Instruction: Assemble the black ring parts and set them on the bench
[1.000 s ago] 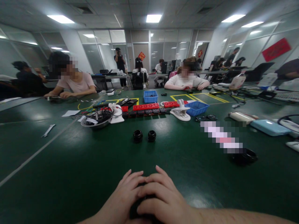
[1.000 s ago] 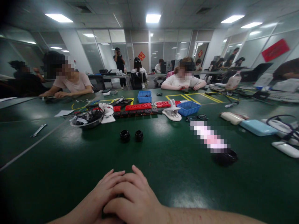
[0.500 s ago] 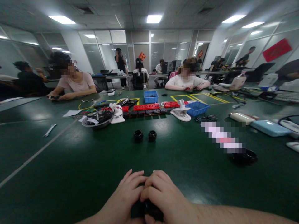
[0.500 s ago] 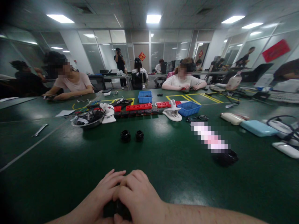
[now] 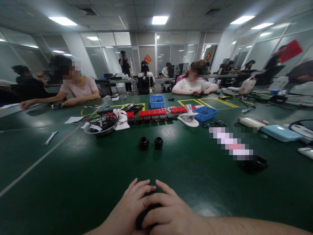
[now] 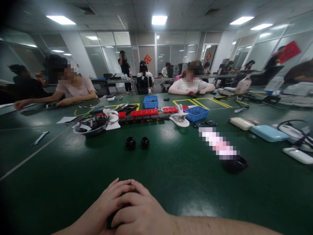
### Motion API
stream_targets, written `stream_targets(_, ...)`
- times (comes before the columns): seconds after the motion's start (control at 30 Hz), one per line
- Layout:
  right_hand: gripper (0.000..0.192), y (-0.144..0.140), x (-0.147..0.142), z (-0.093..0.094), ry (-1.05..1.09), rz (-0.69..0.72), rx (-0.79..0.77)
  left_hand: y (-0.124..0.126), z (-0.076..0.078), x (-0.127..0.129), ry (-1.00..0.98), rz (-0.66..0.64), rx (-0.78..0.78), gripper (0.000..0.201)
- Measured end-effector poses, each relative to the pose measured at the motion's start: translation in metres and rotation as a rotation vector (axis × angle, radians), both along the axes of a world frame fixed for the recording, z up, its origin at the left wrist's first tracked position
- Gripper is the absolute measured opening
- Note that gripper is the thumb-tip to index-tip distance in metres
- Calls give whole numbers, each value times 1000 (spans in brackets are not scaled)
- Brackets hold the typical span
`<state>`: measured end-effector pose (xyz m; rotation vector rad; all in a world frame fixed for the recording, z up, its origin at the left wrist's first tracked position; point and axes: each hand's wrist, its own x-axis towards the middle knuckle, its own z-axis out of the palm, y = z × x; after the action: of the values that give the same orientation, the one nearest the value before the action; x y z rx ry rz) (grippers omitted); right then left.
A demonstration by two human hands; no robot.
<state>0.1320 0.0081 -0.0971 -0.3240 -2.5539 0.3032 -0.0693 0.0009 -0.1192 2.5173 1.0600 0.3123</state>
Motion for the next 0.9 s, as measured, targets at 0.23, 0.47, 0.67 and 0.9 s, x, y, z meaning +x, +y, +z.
stream_targets(0.23,7,0,1,6,-43,8,46,1,-5,-3,-8,4,47,64)
stream_targets(0.47,22,-2,3,13,230,-152,26,1,2,0,23,-12,-5,62)
stream_targets(0.67,34,-4,1,6,254,-249,-149,0,6,1,6,-6,-12,62)
stream_targets(0.9,15,-2,-4,6,218,-171,-177,-2,11,3,5,21,-28,46)
